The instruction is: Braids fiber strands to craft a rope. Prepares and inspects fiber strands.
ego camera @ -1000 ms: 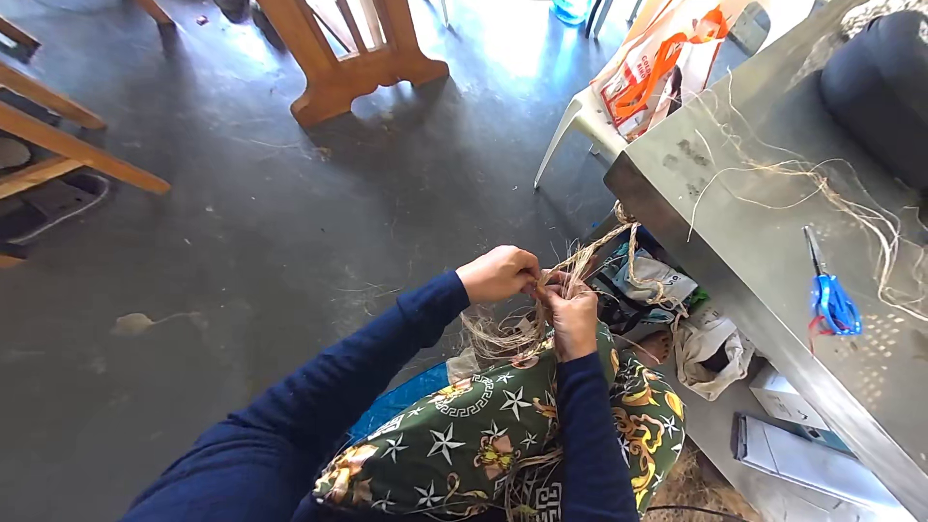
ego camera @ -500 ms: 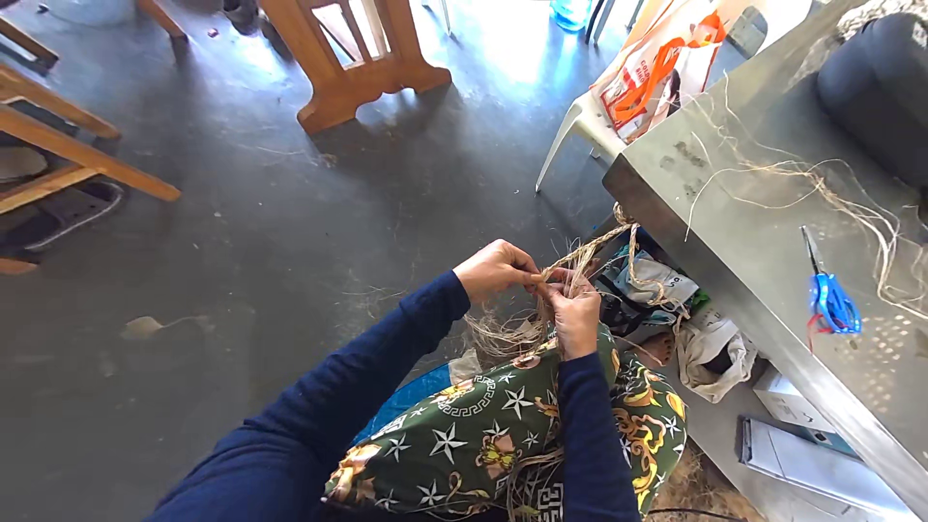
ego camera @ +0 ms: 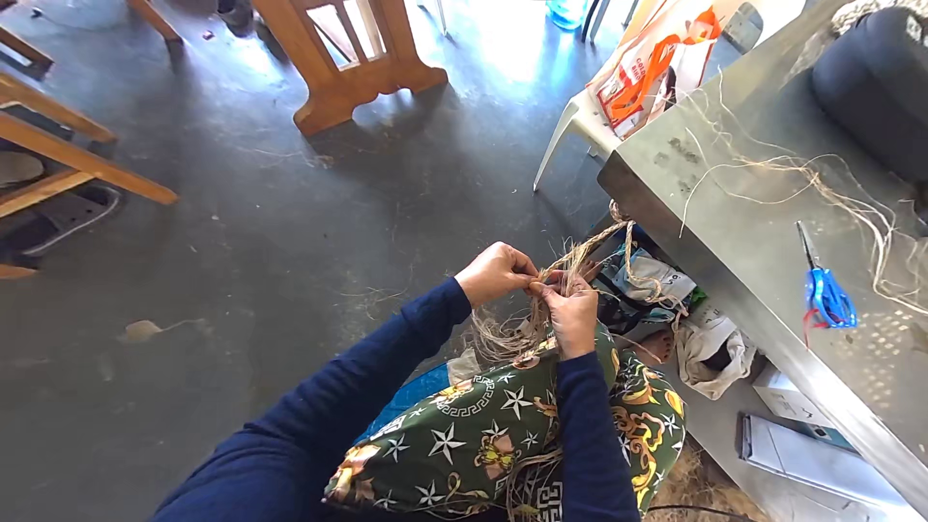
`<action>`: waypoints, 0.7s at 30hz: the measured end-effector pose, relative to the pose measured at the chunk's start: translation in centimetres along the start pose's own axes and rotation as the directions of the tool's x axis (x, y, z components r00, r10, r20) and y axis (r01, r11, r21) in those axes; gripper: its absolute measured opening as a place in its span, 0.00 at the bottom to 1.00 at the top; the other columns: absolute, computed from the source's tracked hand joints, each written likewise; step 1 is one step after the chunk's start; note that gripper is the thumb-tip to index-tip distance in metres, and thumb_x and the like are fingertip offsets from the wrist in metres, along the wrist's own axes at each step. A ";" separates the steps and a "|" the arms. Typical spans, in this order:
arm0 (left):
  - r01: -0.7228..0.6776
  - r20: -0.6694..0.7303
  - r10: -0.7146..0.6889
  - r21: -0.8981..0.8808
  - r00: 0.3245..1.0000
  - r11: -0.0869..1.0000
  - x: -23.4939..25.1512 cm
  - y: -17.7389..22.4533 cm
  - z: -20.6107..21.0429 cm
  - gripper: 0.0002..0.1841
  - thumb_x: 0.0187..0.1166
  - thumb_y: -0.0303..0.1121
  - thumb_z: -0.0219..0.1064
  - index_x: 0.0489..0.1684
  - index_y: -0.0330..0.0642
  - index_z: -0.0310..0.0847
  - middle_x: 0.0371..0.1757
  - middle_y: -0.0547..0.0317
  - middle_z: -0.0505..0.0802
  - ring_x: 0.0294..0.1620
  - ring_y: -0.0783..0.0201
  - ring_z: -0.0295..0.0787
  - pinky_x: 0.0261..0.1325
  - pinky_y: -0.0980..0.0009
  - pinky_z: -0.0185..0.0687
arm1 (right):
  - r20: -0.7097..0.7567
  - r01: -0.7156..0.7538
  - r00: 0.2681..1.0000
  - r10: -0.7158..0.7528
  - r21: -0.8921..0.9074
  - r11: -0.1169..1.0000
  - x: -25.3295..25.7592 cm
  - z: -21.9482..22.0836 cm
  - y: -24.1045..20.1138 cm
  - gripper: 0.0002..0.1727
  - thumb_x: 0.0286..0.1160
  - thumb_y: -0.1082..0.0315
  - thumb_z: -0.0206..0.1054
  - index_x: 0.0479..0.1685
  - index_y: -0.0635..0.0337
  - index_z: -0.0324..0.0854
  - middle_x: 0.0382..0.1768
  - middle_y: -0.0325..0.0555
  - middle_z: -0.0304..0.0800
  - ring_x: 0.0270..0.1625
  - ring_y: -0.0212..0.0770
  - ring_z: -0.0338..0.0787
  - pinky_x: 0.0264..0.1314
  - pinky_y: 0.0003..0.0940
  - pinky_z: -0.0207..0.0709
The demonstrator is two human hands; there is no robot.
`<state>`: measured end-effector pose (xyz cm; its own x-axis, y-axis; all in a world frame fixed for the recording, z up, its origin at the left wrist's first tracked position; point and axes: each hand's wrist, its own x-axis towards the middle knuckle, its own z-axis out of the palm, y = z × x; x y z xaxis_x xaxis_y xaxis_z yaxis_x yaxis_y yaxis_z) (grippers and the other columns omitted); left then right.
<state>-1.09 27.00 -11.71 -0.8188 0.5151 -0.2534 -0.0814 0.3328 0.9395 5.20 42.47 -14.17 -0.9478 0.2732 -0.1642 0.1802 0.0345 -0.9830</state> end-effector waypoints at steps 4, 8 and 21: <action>-0.016 -0.075 0.018 0.018 0.997 1.000 0.1 -0.8 0.3 0.06 0.79 0.22 0.68 0.32 0.33 0.90 0.27 0.58 0.91 0.28 0.72 0.84 0.39 0.69 0.80 | 0.005 -0.025 1.000 0.025 -0.028 0.999 -0.1 -0.1 0.0 0.12 0.57 0.79 0.84 0.39 0.65 0.89 0.25 0.40 0.90 0.25 0.26 0.83 0.33 0.24 0.79; -0.023 -0.073 0.021 -0.026 0.997 0.999 0.0 -1.0 0.1 0.06 0.79 0.23 0.69 0.33 0.32 0.89 0.27 0.59 0.91 0.29 0.73 0.83 0.40 0.72 0.80 | 0.062 -0.149 0.988 0.143 0.123 0.981 -0.1 -0.4 -0.1 0.06 0.66 0.79 0.78 0.40 0.66 0.90 0.26 0.41 0.90 0.21 0.25 0.80 0.25 0.19 0.73; -0.025 -0.091 0.039 0.148 0.995 0.989 -0.2 -0.3 0.6 0.06 0.80 0.25 0.70 0.33 0.34 0.91 0.27 0.58 0.93 0.28 0.70 0.85 0.40 0.66 0.81 | 0.054 -0.358 0.933 0.355 0.226 0.906 -0.5 -0.4 -1.4 0.05 0.76 0.81 0.67 0.32 0.69 0.85 0.16 0.40 0.82 0.12 0.24 0.69 0.13 0.18 0.61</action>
<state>-0.57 27.22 -12.10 -0.8696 0.4537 -0.1947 0.0242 0.4332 0.9010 5.53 42.64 -12.66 -0.8347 0.2158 -0.5067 0.4428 -0.2841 -0.8504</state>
